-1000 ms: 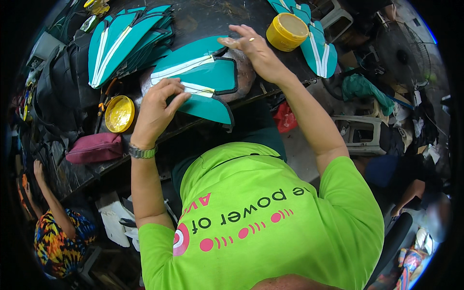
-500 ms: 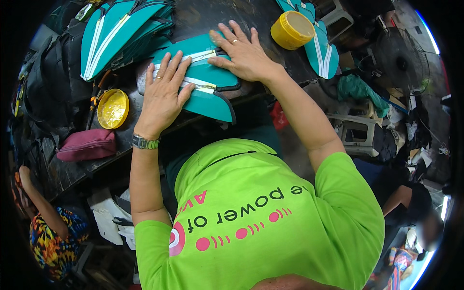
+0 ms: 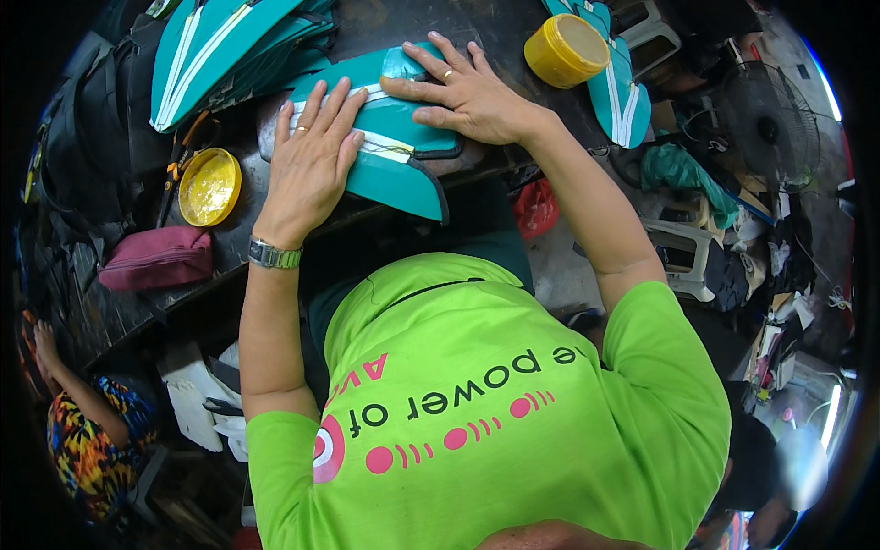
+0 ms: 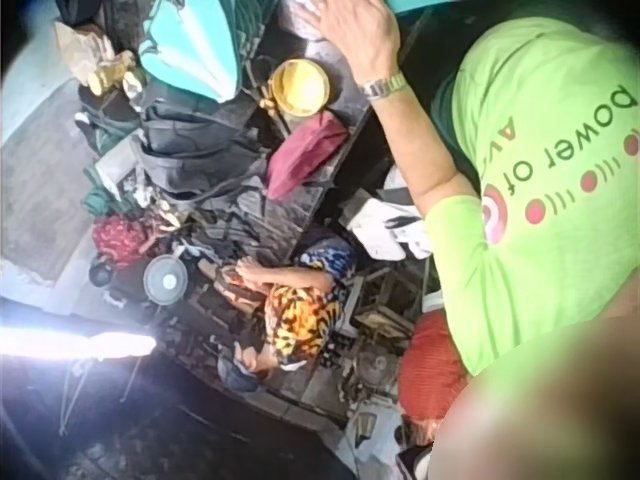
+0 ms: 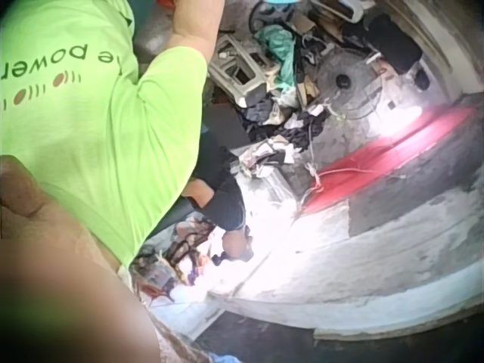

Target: The person repeatedly picks teal fabric caps with white stripes from a pile on a table, presses them flat with both hands, and places them back on the pile. The person continues this cycle throughout the clip.

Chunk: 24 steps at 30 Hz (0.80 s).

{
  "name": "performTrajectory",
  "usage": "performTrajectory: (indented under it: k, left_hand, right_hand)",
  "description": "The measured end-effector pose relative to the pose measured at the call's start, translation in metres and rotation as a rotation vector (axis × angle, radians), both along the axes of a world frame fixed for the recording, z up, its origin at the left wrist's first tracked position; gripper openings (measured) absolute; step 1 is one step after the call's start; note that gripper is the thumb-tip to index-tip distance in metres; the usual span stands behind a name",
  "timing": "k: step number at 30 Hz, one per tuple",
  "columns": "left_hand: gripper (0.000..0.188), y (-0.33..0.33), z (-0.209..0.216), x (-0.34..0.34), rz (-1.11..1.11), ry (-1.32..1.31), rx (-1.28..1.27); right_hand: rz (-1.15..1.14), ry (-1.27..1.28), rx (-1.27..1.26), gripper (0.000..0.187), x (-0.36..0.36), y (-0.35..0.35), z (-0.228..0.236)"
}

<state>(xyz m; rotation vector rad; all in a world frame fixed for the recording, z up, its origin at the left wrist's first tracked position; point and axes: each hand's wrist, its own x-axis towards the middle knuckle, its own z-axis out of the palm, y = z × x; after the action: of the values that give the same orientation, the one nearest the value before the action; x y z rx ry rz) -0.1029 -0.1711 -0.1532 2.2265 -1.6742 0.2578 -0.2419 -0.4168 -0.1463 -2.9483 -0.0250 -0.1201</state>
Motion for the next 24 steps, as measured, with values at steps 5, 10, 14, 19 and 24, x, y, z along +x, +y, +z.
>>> performTrajectory:
  k: [5,10,14,19,24]
  left_hand:
    - [0.046,-0.002,-0.002,0.000,0.020,-0.020,-0.012]
    - [0.046,-0.003,-0.003,-0.002,0.038,-0.039,-0.009]
    - [0.046,-0.006,-0.003,-0.004,0.062,-0.023,-0.018]
    - [0.047,-0.011,-0.005,-0.003,0.097,-0.049,-0.022]
    - [0.047,-0.011,-0.006,-0.002,0.086,-0.050,-0.007]
  right_hand:
    - [0.046,0.007,-0.060,0.060,-0.020,0.026,0.009]
    - [0.090,0.002,-0.077,0.062,-0.037,0.052,0.014]
    - [0.183,0.048,-0.047,0.065,-0.050,0.071,0.021]
    - [0.162,-0.152,0.625,0.069,-0.062,0.046,0.038]
    - [-0.128,-0.228,0.034,0.056,-0.050,0.020,0.015]
